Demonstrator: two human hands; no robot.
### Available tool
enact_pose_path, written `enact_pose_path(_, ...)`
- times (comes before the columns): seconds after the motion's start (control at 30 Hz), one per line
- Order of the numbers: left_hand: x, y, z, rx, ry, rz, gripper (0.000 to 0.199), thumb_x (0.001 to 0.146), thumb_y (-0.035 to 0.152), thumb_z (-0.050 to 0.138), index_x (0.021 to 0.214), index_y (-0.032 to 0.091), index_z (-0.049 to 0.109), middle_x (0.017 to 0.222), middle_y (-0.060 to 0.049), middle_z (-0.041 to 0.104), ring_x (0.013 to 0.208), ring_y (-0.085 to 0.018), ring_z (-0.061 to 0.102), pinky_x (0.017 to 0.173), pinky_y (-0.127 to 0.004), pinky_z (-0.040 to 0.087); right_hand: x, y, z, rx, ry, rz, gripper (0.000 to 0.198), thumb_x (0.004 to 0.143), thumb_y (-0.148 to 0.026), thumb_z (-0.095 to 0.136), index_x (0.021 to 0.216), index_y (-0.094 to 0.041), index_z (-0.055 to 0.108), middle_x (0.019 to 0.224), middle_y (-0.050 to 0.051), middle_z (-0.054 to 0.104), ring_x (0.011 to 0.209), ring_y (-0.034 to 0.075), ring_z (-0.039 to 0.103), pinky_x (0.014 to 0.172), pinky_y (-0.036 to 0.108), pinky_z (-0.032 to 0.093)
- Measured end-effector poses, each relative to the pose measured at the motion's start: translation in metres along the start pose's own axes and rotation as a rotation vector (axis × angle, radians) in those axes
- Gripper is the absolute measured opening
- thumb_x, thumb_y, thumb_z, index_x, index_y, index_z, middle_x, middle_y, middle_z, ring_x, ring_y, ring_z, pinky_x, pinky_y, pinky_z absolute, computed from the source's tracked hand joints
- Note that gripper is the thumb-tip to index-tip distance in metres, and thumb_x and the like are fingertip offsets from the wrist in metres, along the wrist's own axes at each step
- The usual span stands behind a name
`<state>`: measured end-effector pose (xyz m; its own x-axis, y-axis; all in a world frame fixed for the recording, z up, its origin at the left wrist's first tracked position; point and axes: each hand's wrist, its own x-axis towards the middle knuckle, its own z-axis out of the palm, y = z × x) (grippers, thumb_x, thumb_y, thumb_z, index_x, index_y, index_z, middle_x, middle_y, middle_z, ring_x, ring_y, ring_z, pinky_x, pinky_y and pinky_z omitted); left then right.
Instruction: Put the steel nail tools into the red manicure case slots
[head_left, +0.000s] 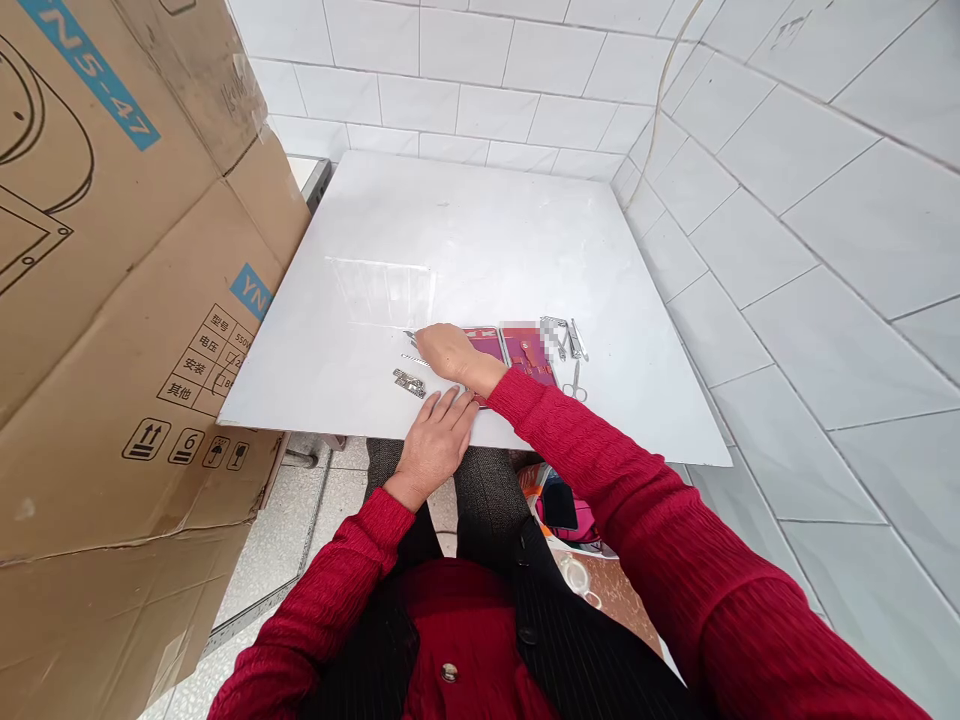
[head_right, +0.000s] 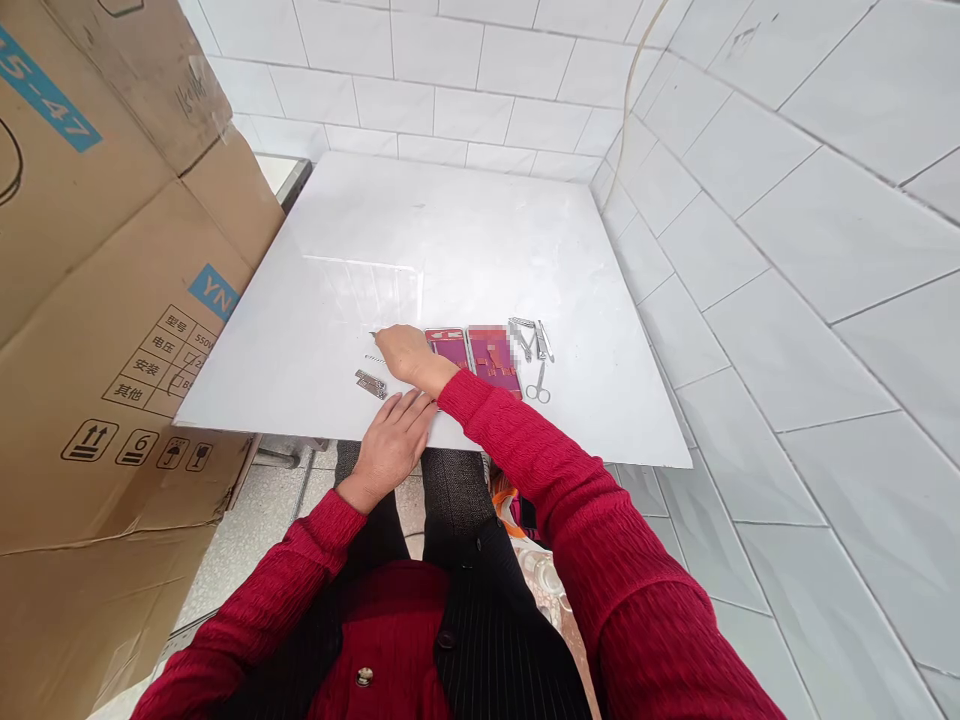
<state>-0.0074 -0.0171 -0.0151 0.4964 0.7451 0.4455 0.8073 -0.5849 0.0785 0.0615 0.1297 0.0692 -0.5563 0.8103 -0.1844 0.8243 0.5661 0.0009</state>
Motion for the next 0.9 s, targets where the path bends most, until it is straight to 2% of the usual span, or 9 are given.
enact_pose_path(0.23,0.0,0.0,0.0,0.026,0.009,0.004,0.04,0.104,0.019,0.046,0.141,0.014,0.06,0.146,-0.01,0.063,0.138,-0.027,0.056,0.119,-0.046,0.041,-0.012,0.005,0.0,0.029,0.066,0.051,0.032,0.101,-0.016,0.046,0.11,-0.01,0.076,0.112,0.022,0.076,0.108,0.03,0.073,0.088,0.033,0.052)
enact_pose_path(0.5,0.0,0.0,0.002,0.024,0.031,-0.003,0.038,0.103,0.018,0.048,0.138,0.015,0.063,0.14,-0.011,0.067,0.134,-0.027,0.059,0.117,-0.047,0.043,-0.006,-0.007,-0.003,-0.025,0.07,0.03,0.028,0.095,-0.014,0.056,0.114,-0.007,0.074,0.113,0.026,0.075,0.109,0.032,0.073,0.088,0.035,0.056)
enact_pose_path(0.67,0.0,-0.002,0.003,0.01,0.041,0.006,0.036,0.102,0.017,0.051,0.134,0.014,0.065,0.136,-0.013,0.069,0.131,-0.028,0.061,0.117,-0.048,0.043,0.003,-0.018,-0.009,-0.042,0.011,0.049,0.03,0.086,-0.018,0.073,0.113,-0.007,0.075,0.11,0.026,0.076,0.106,0.033,0.075,0.087,0.035,0.058)
enact_pose_path(0.9,0.0,-0.002,0.003,0.005,0.029,0.006,0.041,0.102,0.017,0.049,0.141,0.016,0.061,0.145,-0.012,0.063,0.139,-0.028,0.055,0.119,-0.048,0.041,0.008,-0.006,-0.008,0.028,-0.044,0.137,0.027,0.09,-0.017,0.066,0.115,-0.009,0.076,0.109,0.023,0.077,0.106,0.03,0.075,0.086,0.032,0.058)
